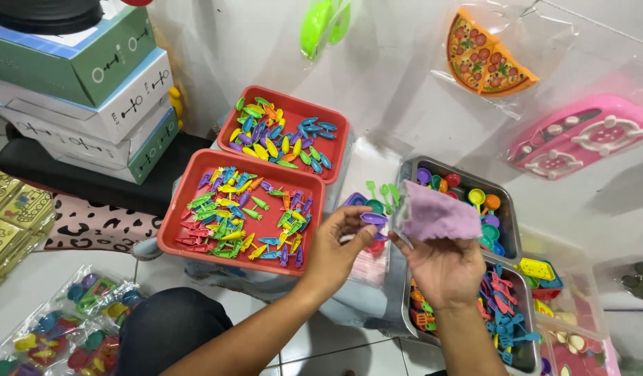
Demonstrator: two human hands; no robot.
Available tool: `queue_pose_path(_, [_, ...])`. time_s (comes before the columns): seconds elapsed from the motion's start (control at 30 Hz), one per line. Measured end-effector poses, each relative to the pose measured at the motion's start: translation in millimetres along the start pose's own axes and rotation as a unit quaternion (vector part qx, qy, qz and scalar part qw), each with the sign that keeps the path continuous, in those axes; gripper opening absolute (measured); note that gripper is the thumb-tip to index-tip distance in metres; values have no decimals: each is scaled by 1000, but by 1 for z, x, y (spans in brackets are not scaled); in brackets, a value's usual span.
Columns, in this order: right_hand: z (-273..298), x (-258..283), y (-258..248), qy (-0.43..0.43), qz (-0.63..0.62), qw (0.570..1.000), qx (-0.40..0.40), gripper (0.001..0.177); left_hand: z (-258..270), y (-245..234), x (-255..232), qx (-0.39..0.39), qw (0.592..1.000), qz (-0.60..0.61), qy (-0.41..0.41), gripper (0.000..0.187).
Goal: The person sits on the floor and wipes various small plastic toys, including spoons, forks, and molds, using a purple cloth. They pick up items from red and silver trays, wipe them, and place them back into the trays or onto the floor.
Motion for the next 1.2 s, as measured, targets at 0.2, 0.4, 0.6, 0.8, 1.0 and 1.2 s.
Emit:
queue_pose_path(0.2, [-1,1,-5,13,-8,998,68,32,-6,-19,-19,-63,997,13,44,30])
queue_pose_path(0.4, [6,-12,-9,70,-48,990,117,50,6,-31,-69,-64,990,19,128,31])
queue_pose_path(0.6, [17,-38,-94,66,106,985,120,47,14,-18,-80,-24,984,-91,153,35])
queue_pose_path(0.8, [19,-40,-122,27,272,962,-17,29,15,-11,-64,-29,983,-127,130,24])
queue_pose_path(1.0, [23,-37,-52,73,133,972,182,56,10,-8,-51,-21,991,-52,123,31])
queue_pose_path(1.2, [16,-36,-42,87,-13,988,125,45,10,-10,-49,-27,992,-32,118,34])
Point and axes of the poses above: each hand's wrist, its own z-axis away from the middle knuckle, its own y-axis out of the palm, x = y × z, the point moved 6 cm from there along -z, towards the middle knuckle, and after that the axes turned 13 degrees about -z, right-handed, at the moved point
